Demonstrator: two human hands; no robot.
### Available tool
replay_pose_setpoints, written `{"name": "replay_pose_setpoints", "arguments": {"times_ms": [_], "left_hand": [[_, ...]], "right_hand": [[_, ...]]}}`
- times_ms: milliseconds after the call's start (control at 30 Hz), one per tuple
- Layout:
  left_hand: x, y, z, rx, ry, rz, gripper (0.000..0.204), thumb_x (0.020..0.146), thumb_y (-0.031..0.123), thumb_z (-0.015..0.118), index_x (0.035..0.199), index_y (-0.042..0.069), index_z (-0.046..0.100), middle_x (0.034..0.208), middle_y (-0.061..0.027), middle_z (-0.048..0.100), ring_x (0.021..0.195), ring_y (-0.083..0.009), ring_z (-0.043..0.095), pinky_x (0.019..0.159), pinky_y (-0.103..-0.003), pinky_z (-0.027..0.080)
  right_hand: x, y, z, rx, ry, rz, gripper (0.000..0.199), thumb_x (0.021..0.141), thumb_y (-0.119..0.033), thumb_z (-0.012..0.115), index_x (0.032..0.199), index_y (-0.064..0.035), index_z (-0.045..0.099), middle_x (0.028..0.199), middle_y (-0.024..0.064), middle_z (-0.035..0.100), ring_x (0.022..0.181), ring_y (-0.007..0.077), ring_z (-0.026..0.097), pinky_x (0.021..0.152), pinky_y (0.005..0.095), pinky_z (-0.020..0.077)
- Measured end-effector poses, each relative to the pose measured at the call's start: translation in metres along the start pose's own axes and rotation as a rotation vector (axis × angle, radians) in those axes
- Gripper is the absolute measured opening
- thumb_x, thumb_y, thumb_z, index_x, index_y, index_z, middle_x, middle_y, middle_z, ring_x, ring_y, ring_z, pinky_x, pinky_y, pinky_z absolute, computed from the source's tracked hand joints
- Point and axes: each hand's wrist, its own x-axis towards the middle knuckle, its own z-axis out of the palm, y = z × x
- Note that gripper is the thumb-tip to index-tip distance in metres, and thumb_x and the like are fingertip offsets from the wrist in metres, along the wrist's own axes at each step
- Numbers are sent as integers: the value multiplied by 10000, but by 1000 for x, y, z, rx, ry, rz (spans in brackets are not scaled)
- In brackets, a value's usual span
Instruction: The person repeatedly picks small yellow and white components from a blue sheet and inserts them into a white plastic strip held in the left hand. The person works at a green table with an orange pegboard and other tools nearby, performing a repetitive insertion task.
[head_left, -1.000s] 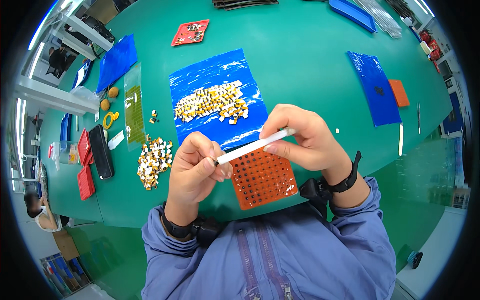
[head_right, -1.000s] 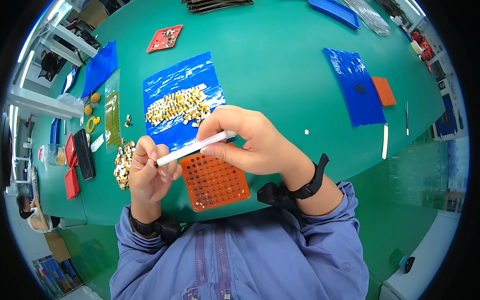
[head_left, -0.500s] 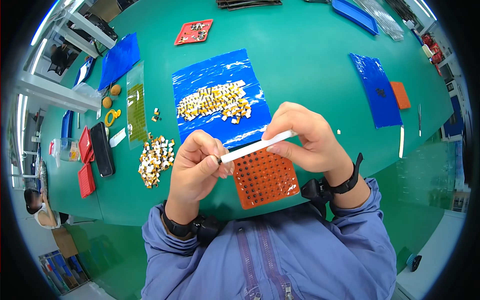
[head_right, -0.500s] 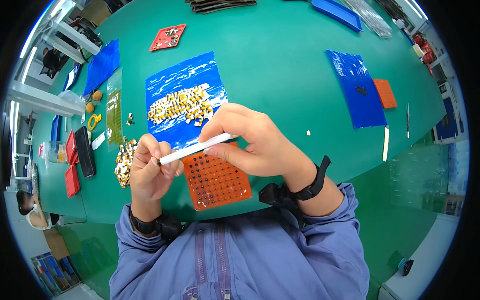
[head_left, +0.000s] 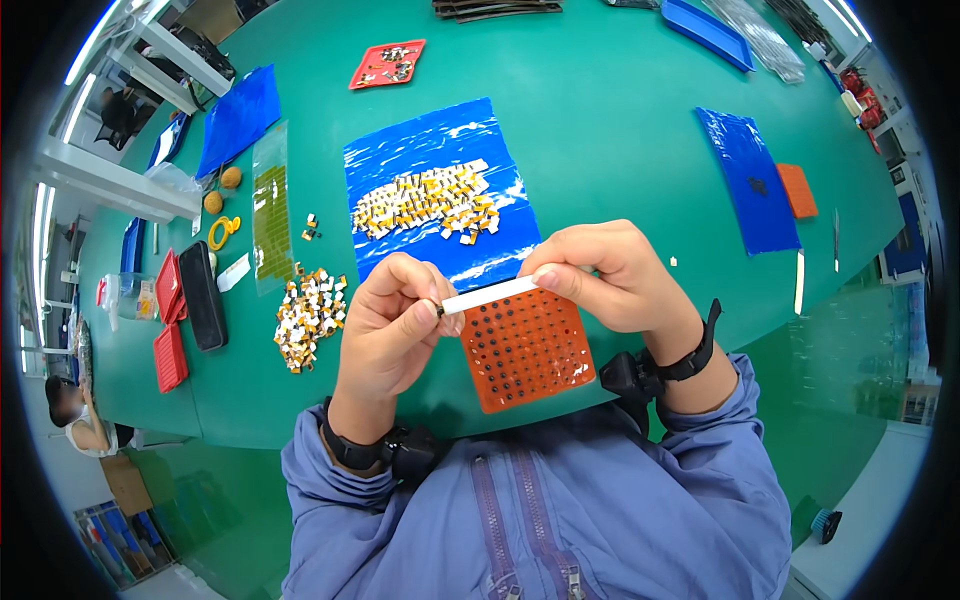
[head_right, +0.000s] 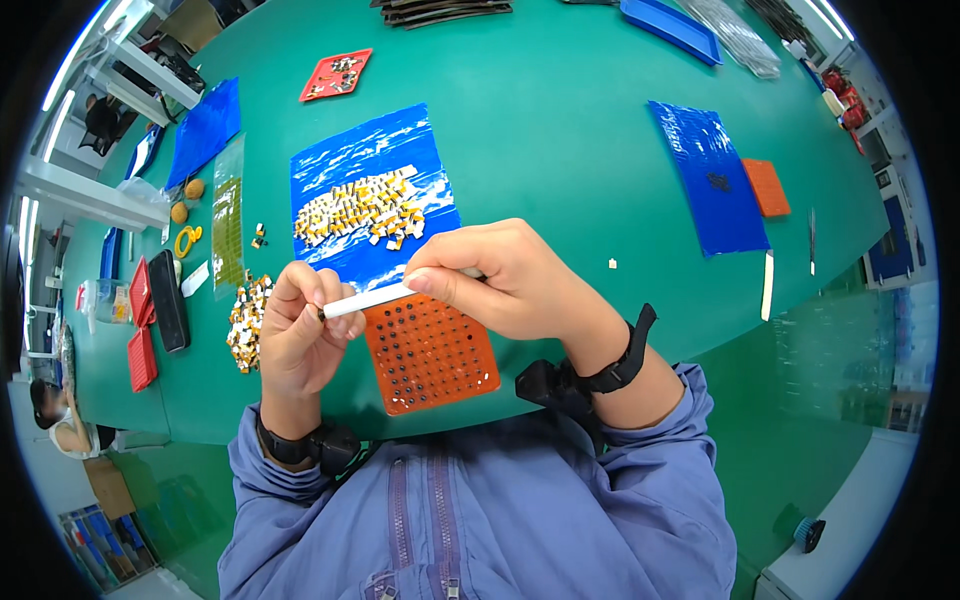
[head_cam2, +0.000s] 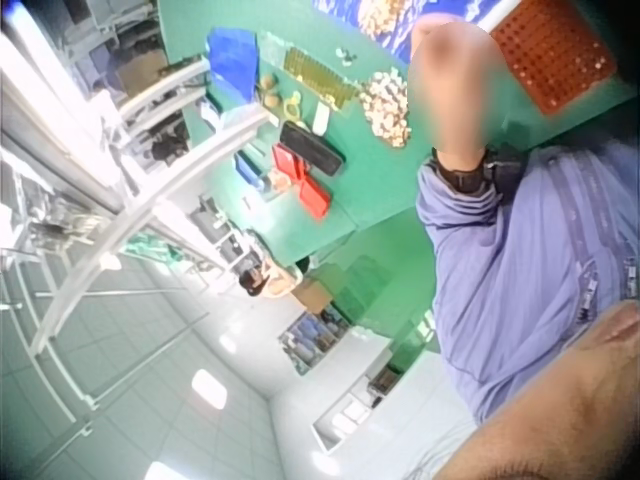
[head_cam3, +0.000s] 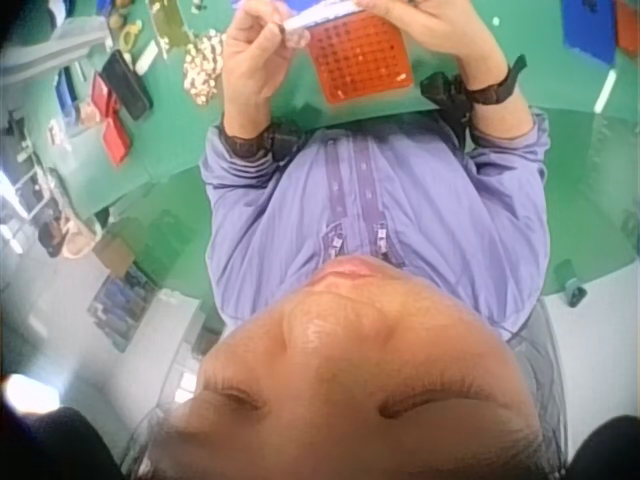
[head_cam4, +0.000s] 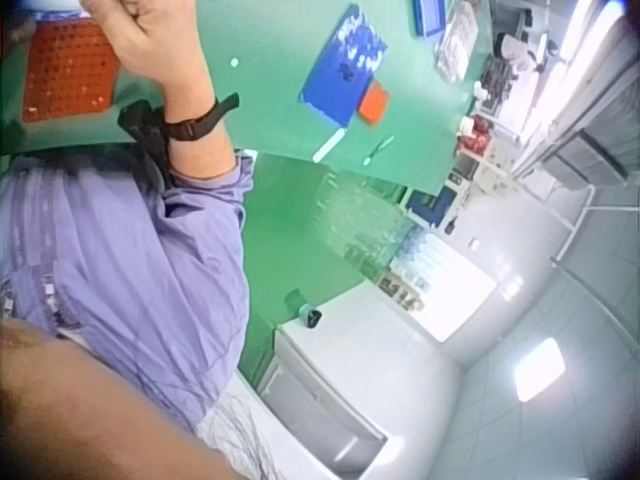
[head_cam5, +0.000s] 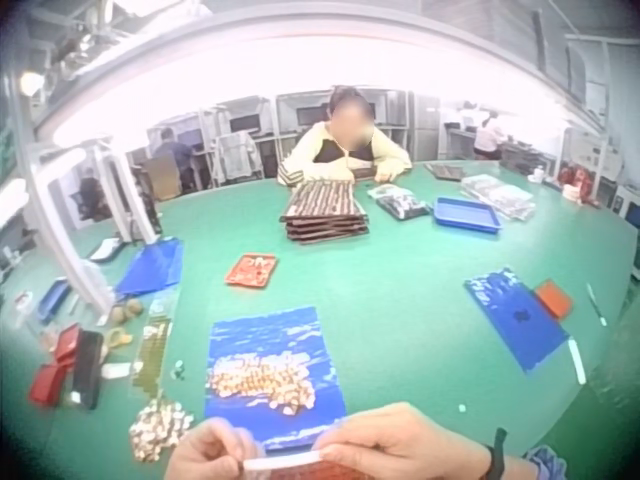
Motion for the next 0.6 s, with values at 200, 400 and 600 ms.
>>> {"name": "replay_pose_setpoints", "arguments": {"times_ms": [200, 400, 600], "left_hand": [[-1, 0, 0, -10, 162, 28, 52, 849, 55, 512, 842, 40, 462, 753, -37, 500, 684, -115, 503, 650, -236, 419], [4, -3, -4, 35, 208, 86, 38, 853, 52, 510, 848, 38, 475, 772, -31, 515, 699, -99, 508, 657, -228, 422], [4, -1, -1, 330, 271, 18, 51, 843, 59, 534, 836, 38, 488, 768, -15, 535, 735, -78, 516, 669, -211, 417]], "right_hand": [[0, -6, -1, 44, 12, 153, 71, 785, -90, 605, 801, -21, 607, 640, 60, 589, 539, 91, 528, 480, 224, 394], [1, -4, -1, 31, 171, -122, 88, 708, -10, 654, 760, -34, 586, 670, 14, 585, 531, 75, 496, 473, 207, 370], [7, -14, 9, -78, 191, -266, 123, 687, -25, 674, 703, -33, 552, 626, 19, 534, 496, 107, 456, 435, 231, 340]]}}
